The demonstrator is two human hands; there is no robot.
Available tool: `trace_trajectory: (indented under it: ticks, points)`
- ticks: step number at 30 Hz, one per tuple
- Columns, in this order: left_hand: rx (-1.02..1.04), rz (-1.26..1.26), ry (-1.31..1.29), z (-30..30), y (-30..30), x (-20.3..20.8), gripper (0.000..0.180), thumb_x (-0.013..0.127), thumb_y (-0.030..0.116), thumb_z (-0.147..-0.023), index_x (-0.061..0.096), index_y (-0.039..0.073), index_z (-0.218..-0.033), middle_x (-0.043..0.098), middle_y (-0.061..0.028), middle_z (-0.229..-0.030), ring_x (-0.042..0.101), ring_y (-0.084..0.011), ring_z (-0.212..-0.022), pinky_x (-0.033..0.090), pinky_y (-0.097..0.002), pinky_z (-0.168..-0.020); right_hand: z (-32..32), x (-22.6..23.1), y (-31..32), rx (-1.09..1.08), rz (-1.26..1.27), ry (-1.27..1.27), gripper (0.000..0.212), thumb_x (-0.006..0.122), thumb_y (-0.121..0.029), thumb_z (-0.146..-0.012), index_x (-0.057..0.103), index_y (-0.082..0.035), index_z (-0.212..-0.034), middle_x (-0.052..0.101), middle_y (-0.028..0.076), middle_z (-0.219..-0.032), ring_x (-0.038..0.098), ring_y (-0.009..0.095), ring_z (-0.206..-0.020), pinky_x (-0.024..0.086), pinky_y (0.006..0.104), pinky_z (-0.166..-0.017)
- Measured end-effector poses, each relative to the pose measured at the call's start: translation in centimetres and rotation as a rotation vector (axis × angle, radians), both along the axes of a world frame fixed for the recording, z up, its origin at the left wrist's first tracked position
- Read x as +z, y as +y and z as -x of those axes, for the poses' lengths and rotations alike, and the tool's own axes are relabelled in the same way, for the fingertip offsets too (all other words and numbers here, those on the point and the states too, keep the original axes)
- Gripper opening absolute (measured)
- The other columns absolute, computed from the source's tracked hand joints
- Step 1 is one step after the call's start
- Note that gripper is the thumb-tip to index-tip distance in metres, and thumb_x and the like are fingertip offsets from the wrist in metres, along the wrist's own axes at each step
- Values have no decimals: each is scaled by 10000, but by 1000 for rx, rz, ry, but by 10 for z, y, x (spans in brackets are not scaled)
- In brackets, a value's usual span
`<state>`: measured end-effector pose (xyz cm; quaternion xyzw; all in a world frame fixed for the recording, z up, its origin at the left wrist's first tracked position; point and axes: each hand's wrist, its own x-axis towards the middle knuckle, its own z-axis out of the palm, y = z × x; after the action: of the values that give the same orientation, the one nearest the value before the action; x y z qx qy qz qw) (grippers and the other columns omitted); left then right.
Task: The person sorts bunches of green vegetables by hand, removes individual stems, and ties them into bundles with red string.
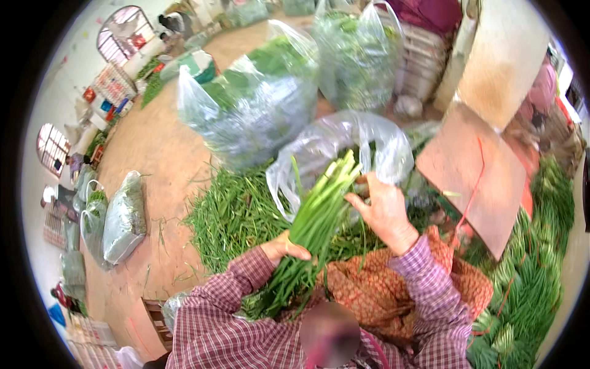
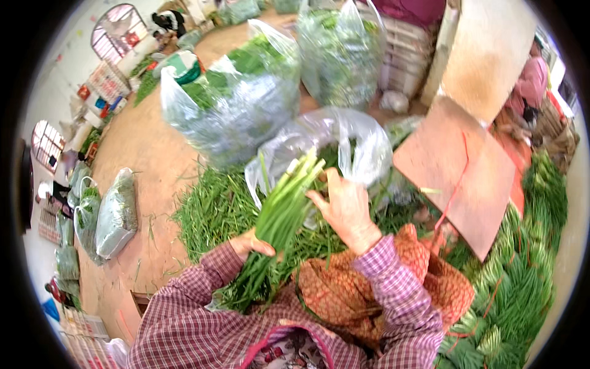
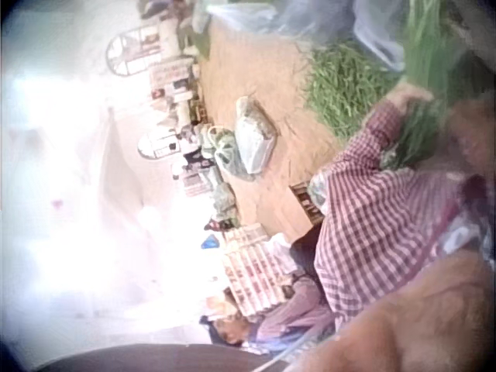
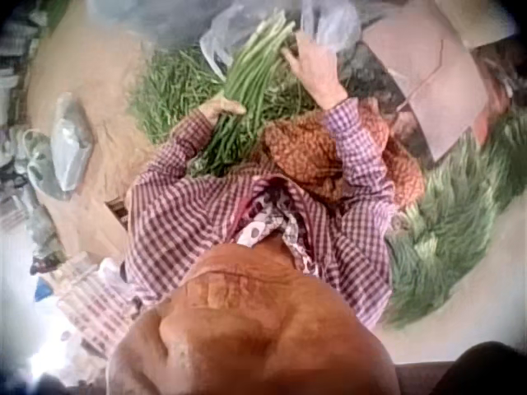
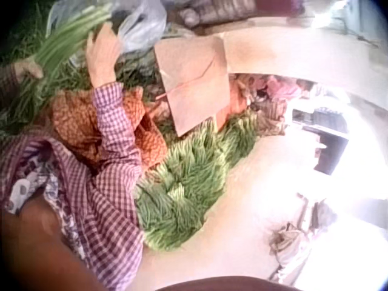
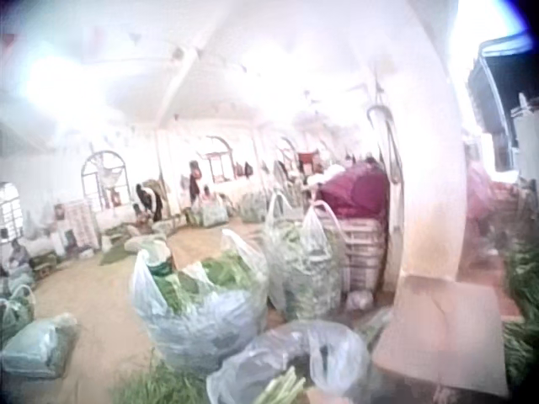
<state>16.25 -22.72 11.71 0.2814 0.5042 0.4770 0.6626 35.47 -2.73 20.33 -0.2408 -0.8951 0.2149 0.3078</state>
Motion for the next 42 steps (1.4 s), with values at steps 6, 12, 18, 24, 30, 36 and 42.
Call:
trace_trajectory:
  ticks: [6,12,18,24,30,36,42]
  points:
    - [78,-26,-61,-6,-7,12,766,769,105,-676,449,46,-1370,652,-142,-1067,664,-241,-843,540,-379,-700,11,-27,37,-69,-202,-32,135,631,-136,-837,515,-70,-858,602,110,-712,617,303,-596,500,398,-526]
    - [156,-86,-16,9,-7,27,636,752,20,-686,527,20,-1281,658,-122,-1068,659,-227,-865,540,-366,-774,-24,-31,72,-232,-11,-474,726,717,-429,-804,413,-50,-1343,562,237,-1182,597,332,-1019,514,428,-829]
    - [380,-335,639,-22,57,34,705,797,193,-703,497,20,-1317,658,-180,-1101,684,-292,-887,553,-372,-787,39,-32,-21,433,1092,370,1093,762,-476,-780,88,8,-1492,368,246,-1419,405,342,-1298,348,437,-1087]
    - [214,-377,1183,-59,67,53,1210,837,404,-634,101,27,-1517,367,-302,-1412,445,-379,-1275,409,-406,-1039,42,-33,-39,94,1187,731,498,739,-199,-831,526,-20,-1245,599,71,-1169,574,179,-1044,470,328,-923]
    - [24,-597,445,-18,49,90,1279,884,417,-601,87,27,-1522,241,-187,-1531,263,-280,-1410,219,-384,-1156,34,-18,-43,343,1470,906,491,639,-286,-891,492,-19,-1275,608,88,-1139,611,223,-1030,534,360,-867]
    - [-105,-90,-118,-43,24,33,862,859,324,-628,458,51,-1341,586,-76,-1207,574,-166,-1045,455,-337,-926,40,-38,-55,330,1512,815,491,650,-285,-881,488,-6,-1251,616,152,-1094,639,263,-966,560,390,-801]
    - [-12,-113,-168,-52,12,42,499,693,30,-764,540,28,-1238,684,-115,-997,659,-191,-944,520,-328,-849,35,-44,-38,170,1400,686,627,705,-303,-841,418,-26,-1324,494,186,-1290,534,293,-1154,513,427,-925]
